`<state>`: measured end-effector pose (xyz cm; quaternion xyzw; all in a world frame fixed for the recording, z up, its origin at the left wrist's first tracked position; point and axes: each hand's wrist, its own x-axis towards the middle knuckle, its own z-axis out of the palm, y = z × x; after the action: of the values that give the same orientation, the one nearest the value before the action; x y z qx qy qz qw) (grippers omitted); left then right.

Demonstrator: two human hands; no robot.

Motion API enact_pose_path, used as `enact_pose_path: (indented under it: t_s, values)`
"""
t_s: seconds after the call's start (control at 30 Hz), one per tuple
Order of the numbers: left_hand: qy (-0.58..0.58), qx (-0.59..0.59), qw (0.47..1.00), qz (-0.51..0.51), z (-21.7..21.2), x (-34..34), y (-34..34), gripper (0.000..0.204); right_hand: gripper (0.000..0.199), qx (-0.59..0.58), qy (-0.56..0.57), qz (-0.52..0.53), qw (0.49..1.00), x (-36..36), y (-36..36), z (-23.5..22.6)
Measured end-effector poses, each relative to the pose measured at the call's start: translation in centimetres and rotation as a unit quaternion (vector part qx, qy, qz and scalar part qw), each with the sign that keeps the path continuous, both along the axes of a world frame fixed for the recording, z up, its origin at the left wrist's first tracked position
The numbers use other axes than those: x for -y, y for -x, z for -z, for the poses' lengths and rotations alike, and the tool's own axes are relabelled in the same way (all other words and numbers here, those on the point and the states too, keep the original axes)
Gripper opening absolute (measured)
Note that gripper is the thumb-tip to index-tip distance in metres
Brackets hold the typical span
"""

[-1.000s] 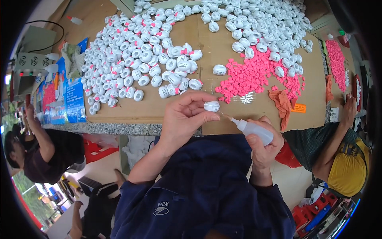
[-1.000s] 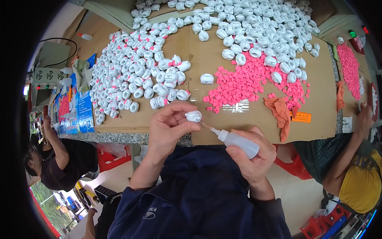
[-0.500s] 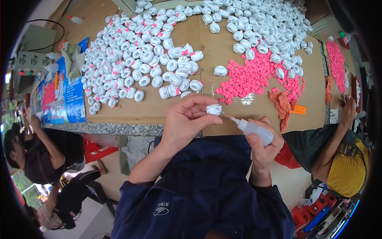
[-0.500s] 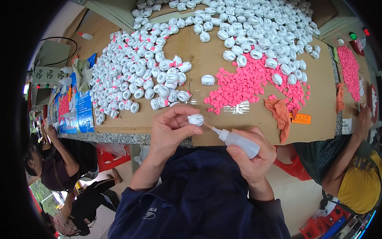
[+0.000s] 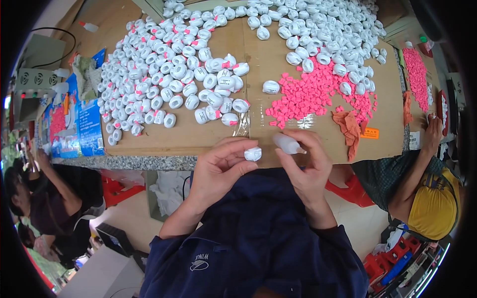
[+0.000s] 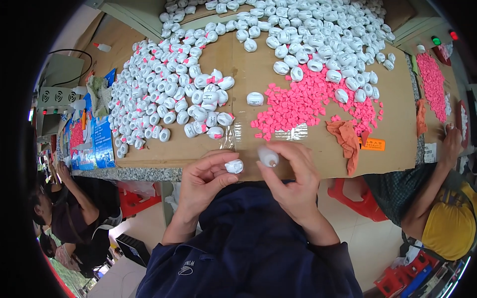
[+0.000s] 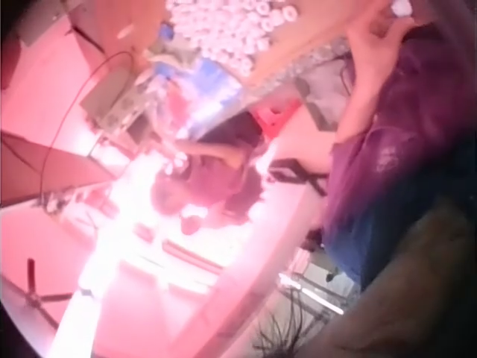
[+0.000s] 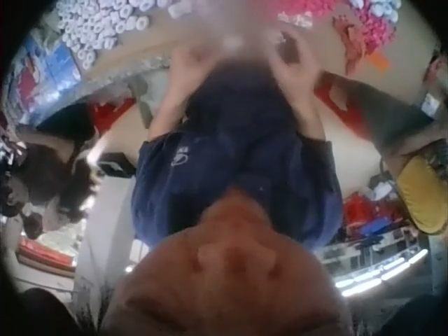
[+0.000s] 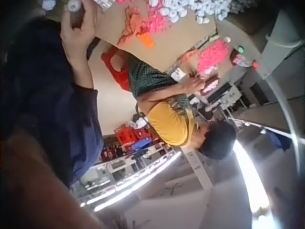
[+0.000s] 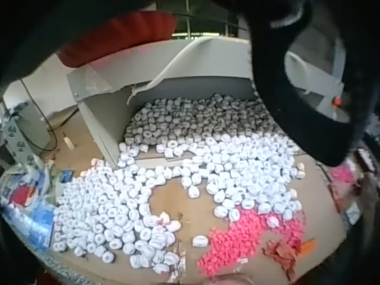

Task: Applying adhesive from a squeeze bottle to small white plastic components and joining them with other parts.

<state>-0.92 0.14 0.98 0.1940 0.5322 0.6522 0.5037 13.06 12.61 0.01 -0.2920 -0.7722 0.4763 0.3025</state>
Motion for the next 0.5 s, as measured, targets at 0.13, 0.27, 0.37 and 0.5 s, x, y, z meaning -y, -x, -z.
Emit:
enact_pose_path:
  t_s: [0.13, 0.27, 0.37, 0.5]
  values:
    - [0.025, 0.01, 1.0, 0.003, 0.1, 0.4, -0.3, 0.033, 0.037, 0.015, -0.026, 0.001, 1.0, 0.4, 1.3, -0.1]
    - [0.013, 0.024, 1.0, 0.006, 0.5, 0.8, -0.5, 0.032, 0.029, -0.013, 0.015, 0.059, 0.998, -0.5, -0.1, -0.4]
    - [0.009, 0.037, 0.999, 0.038, 0.7, 0.9, -0.8, 0.029, 0.021, 0.07, -0.105, 0.133, 0.983, -2.9, -0.7, -0.2]
    - [0.014, 0.065, 0.997, 0.045, 0.4, -0.1, -1.5, 0.03, 0.017, 0.131, -0.193, 0.165, 0.958, -4.3, -0.4, -0.3]
